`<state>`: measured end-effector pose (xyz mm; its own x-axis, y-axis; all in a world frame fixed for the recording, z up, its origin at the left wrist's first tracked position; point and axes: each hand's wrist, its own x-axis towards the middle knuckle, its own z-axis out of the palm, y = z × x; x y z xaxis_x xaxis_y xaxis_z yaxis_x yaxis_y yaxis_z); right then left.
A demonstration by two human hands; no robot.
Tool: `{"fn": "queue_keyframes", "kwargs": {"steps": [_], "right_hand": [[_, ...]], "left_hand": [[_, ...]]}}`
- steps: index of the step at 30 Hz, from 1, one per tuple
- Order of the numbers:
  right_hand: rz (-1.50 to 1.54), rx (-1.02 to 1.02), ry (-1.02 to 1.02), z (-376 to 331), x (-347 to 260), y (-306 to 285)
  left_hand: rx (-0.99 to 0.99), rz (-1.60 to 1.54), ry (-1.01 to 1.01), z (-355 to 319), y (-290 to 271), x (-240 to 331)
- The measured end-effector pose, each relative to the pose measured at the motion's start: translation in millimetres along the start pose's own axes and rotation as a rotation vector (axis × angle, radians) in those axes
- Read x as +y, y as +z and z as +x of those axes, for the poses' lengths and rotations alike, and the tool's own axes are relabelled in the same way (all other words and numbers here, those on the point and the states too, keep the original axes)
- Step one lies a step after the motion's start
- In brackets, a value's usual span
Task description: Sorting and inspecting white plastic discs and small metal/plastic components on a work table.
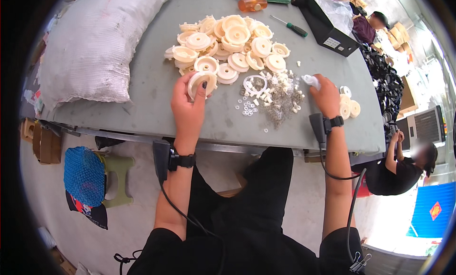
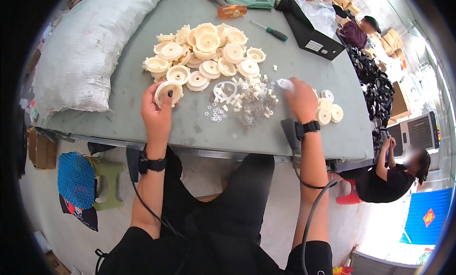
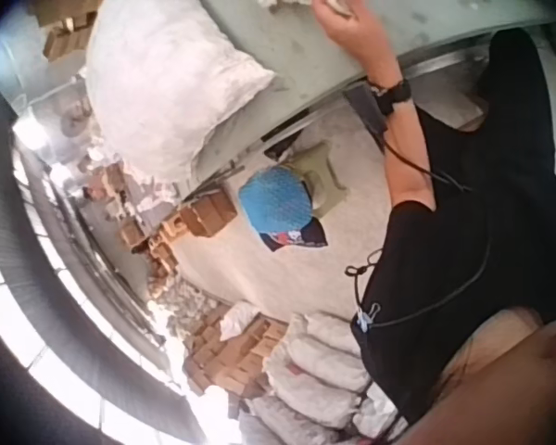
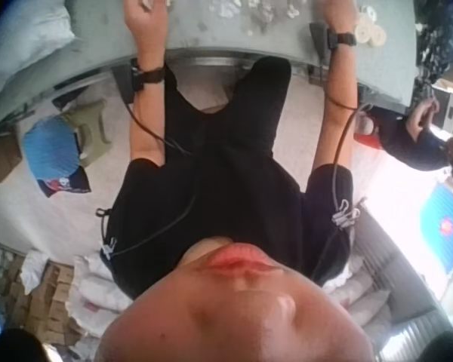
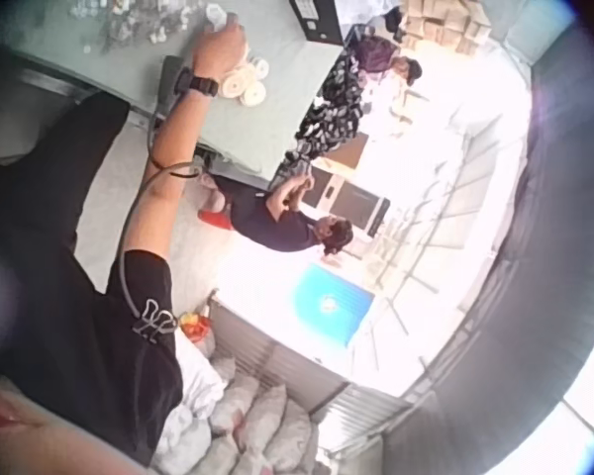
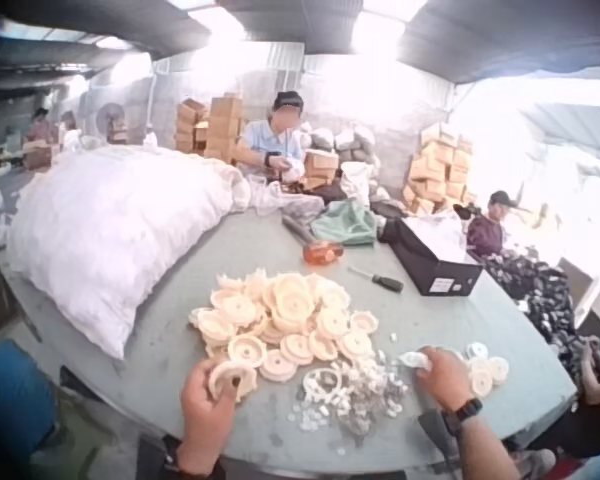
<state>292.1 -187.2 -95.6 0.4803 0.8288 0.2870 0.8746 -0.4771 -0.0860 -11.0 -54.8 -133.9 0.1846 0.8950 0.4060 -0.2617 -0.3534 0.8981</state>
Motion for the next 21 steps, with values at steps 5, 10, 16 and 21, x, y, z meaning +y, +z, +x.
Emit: {"fn": "queue_keyframes", "kwargs": {"steps": [5,10,16,21], "right_hand": [[0.225,0.201,0.086,34,29,1],[0.133,0.194,0.061,63,44,25],[0.225,0.127,-0.166,65,50,32],[0.411,0.307,-0.085,30,17,-4]], "left_hand": [[0.006,-0.033,-0.021,0,5,-1],[0.019,-0.024,-0.02,-1,3,-1],[0.0,-0.033,-0.013,-2,10,-3],[0.033,0.027,0.024,-3,3,-5]]}}
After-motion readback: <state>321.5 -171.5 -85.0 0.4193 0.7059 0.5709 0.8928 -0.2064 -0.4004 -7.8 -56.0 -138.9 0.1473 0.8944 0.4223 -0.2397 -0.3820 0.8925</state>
